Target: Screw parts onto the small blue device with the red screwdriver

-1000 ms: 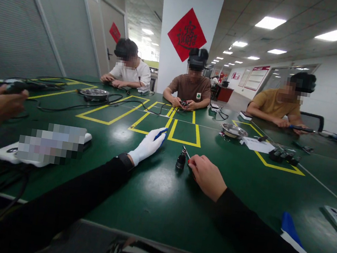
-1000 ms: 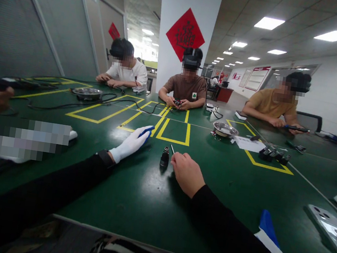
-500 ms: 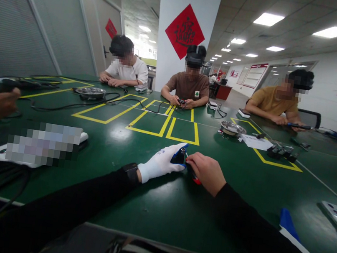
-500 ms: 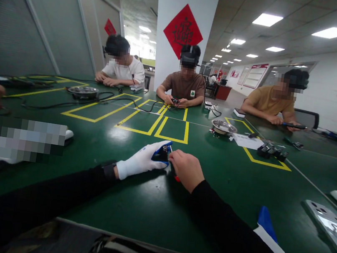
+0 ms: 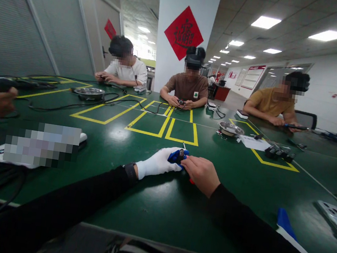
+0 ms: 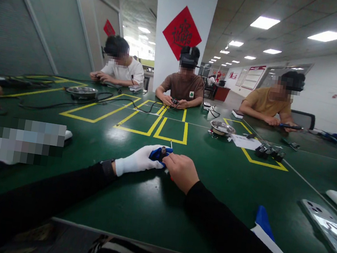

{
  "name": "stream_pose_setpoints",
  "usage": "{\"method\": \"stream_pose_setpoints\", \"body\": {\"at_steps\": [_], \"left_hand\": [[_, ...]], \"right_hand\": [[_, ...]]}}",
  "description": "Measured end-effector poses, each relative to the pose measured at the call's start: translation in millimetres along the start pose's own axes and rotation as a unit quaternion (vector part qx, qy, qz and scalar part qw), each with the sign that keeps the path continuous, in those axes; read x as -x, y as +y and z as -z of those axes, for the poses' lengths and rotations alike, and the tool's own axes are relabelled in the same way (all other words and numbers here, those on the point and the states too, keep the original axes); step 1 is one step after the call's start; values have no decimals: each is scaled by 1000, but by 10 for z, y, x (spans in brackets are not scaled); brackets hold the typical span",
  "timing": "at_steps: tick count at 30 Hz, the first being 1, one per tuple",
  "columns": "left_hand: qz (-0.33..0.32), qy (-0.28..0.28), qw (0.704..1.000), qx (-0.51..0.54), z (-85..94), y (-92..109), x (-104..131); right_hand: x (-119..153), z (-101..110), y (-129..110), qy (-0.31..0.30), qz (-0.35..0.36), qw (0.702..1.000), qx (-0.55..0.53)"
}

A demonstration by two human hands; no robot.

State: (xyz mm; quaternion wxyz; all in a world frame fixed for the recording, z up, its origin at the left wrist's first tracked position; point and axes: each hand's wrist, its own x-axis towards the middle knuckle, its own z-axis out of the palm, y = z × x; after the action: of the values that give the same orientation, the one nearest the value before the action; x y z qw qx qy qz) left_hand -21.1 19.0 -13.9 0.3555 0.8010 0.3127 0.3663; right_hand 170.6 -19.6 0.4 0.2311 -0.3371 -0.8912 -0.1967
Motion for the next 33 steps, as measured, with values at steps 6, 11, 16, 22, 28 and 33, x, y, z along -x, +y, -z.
{"method": "stream_pose_setpoints", "body": {"at_steps": [6, 11, 16, 22, 28, 33], "left_hand": [[-9, -7, 1000, 16, 2, 4, -2], [-13, -2, 1000, -12, 11, 12, 4], [-34, -31, 998, -52, 40, 88, 4], [-43, -27, 997, -65, 36, 73, 5], [-48, -22, 995, -88, 29, 23, 11], [-50, -18, 992, -118, 22, 26, 11]], "right_hand": [[-15, 50, -24, -14, 19, 999, 28], [23, 26, -37, 10, 8, 1000, 13], [47, -4, -38, 28, -10, 999, -20], [24, -4, -23, 20, -12, 999, -38], [6, -1, 2, 13, -8, 999, -52], [2, 6, 26, 10, -12, 997, -73]]}}
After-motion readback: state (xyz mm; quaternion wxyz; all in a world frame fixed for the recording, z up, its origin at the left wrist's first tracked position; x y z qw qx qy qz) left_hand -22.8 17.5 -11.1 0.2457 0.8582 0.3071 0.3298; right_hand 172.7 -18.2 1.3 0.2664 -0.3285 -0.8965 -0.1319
